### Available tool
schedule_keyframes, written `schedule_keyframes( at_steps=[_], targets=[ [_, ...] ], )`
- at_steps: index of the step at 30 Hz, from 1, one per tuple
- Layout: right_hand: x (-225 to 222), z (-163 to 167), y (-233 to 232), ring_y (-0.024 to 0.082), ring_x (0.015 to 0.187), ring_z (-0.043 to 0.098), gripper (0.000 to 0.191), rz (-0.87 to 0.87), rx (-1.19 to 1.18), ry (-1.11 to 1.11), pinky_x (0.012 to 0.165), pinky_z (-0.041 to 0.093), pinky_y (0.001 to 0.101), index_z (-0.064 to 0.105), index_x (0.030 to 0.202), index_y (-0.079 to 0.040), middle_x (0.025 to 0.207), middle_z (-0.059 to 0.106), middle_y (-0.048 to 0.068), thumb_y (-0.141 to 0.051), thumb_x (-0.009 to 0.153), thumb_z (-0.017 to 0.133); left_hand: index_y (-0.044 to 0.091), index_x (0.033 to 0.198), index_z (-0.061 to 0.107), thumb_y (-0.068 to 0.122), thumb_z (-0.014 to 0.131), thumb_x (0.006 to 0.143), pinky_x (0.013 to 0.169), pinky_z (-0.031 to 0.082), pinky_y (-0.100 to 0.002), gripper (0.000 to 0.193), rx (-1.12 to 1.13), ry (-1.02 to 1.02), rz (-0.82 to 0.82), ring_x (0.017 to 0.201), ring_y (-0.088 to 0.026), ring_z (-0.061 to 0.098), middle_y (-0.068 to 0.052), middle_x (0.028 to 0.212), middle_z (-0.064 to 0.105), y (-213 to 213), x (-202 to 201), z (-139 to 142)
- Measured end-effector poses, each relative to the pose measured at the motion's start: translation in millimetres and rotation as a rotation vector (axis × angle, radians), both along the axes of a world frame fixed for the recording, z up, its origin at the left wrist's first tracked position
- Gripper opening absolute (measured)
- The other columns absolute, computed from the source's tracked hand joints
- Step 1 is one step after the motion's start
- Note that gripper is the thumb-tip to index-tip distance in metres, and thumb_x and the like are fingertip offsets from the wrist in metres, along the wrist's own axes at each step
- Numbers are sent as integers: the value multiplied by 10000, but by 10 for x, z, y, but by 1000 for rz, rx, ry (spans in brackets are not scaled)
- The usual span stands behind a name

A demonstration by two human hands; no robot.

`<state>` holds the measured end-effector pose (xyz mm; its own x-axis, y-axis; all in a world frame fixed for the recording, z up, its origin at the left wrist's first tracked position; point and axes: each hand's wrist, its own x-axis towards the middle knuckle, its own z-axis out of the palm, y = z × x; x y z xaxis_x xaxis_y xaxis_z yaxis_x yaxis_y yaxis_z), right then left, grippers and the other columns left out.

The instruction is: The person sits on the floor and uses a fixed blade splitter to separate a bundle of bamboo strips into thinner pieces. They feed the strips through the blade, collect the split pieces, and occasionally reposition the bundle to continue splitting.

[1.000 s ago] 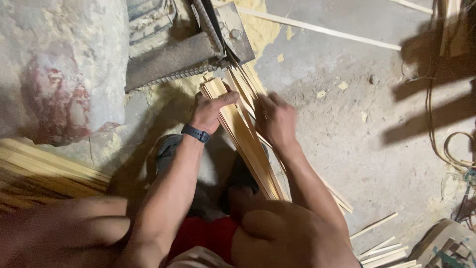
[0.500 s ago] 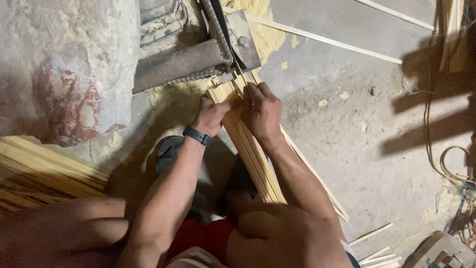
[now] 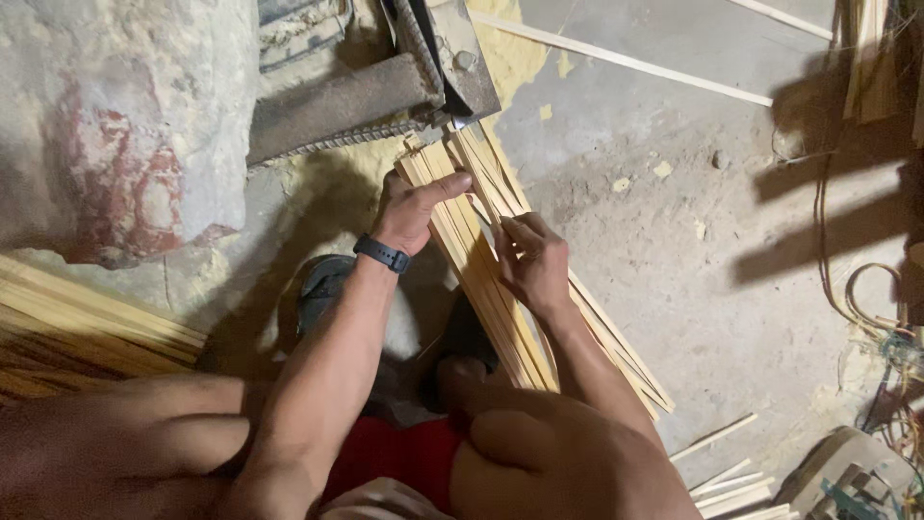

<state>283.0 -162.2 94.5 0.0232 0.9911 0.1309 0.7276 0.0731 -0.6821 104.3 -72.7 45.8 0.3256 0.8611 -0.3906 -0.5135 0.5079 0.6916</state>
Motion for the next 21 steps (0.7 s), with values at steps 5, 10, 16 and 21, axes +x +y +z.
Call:
schedule_keyframes(
  at_steps=[5,10,16,21],
  targets=[
    [3,-76,152,172,585,685,117,-85,-51,119,504,520,302,791,942,11,794,733,121,-102,913,775,-24,1145,724,79,853,812,931,581,-356,371,-37,88,-1,999,-213,724,-124,1088,768,10,13,-86],
    [9,-81,243,155,497,632,134,-48,-14,13,388,451,309,777,1045,23,741,712,99,-76,990,707,-60,1131,775,204,857,833,1062,406,-324,407,-43,326,-88,1239,-185,664,-143,1171,791,55,-16,-263],
    [-205,-101,578,222,538,610,99,-57,275,-138,475,472,375,745,1066,-44,753,641,98,-96,999,693,-38,1152,733,178,825,799,1029,524,-425,425,-133,187,-8,1136,-295,662,-160,1137,753,25,-19,-490],
    [-365,-94,889,289,589,626,64,-41,215,-173,516,499,416,707,959,-55,772,635,109,-110,928,721,-20,1185,727,125,694,889,920,567,-362,331,-94,40,28,1039,-207,696,-104,1148,746,0,-4,-612]
  ],
)
